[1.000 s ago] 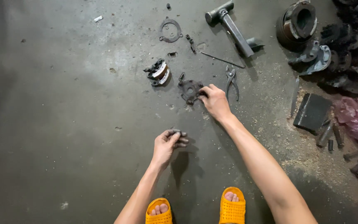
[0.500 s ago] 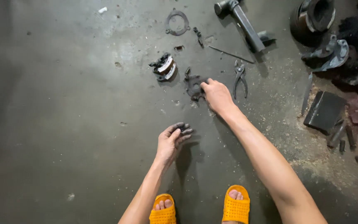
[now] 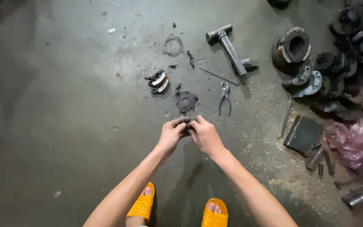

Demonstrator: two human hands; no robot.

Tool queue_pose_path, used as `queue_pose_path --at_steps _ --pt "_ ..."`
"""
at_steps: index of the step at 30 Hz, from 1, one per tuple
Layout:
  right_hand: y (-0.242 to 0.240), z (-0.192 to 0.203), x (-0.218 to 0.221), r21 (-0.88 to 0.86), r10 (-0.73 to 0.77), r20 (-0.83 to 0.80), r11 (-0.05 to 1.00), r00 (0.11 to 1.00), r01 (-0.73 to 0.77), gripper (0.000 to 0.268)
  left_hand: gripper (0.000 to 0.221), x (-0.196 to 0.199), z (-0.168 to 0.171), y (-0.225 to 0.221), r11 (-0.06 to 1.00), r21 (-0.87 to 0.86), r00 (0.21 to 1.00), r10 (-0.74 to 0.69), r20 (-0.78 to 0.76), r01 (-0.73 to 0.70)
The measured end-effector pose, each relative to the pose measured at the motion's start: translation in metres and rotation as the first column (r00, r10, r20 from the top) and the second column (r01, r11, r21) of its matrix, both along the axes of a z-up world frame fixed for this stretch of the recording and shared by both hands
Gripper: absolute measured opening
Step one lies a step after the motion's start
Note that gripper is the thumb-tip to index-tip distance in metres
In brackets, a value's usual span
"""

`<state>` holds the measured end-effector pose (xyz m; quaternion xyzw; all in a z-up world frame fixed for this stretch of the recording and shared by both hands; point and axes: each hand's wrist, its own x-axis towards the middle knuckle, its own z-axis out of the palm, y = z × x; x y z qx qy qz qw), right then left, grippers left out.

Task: Disassembling motorcycle clutch shoes, grinding them on a machine, and cleaning them with a fan.

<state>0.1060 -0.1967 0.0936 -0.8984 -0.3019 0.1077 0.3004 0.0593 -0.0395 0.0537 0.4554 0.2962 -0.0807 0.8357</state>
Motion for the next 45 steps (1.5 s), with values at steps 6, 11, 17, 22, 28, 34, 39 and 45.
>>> queue_pose_path --at_steps 6,11,17,22,28,34,39,45 --pt "0.023 -0.017 0.014 -0.218 0.021 0.019 0.976 1.000 -0.017 0.019 0.030 0.013 0.005 0.022 0.992 0.023 0.993 -0.121 -0.004 0.121" --pt "0.056 -0.023 0.041 -0.171 -0.017 -0.041 0.985 0.999 0.010 0.024 0.032 0.025 -0.032 0.056 0.988 -0.037 0.989 -0.146 0.028 0.147" --pt "0.066 0.029 0.064 -0.154 -0.027 -0.104 0.988 0.994 0.011 0.031 0.037 0.034 -0.003 0.075 0.976 -0.166 0.988 -0.129 0.082 0.141" --pt "0.053 0.009 0.099 -0.172 0.016 -0.155 0.984 0.988 -0.043 0.020 0.024 0.028 -0.036 0.075 0.994 -0.104 1.000 -0.031 0.001 0.031" --pt "0.051 -0.056 0.141 -0.195 -0.062 -0.018 0.979 0.998 0.058 0.027 0.025 0.028 -0.071 0.077 0.991 0.132 0.999 0.020 0.039 -0.025" --pt "0.048 -0.107 0.137 -0.162 -0.095 0.045 0.982 0.995 0.101 0.024 0.023 0.023 -0.073 0.079 0.996 0.003 0.995 0.089 -0.047 -0.089" --pt "0.047 -0.113 0.139 -0.153 -0.077 0.115 0.984 0.990 0.094 0.023 0.023 0.025 -0.077 0.079 0.991 -0.045 0.989 0.119 -0.083 -0.123" --pt "0.053 -0.105 0.141 -0.231 -0.009 0.168 0.972 0.986 0.048 0.024 0.027 0.024 -0.097 0.068 0.991 -0.028 0.988 0.127 -0.091 -0.130"
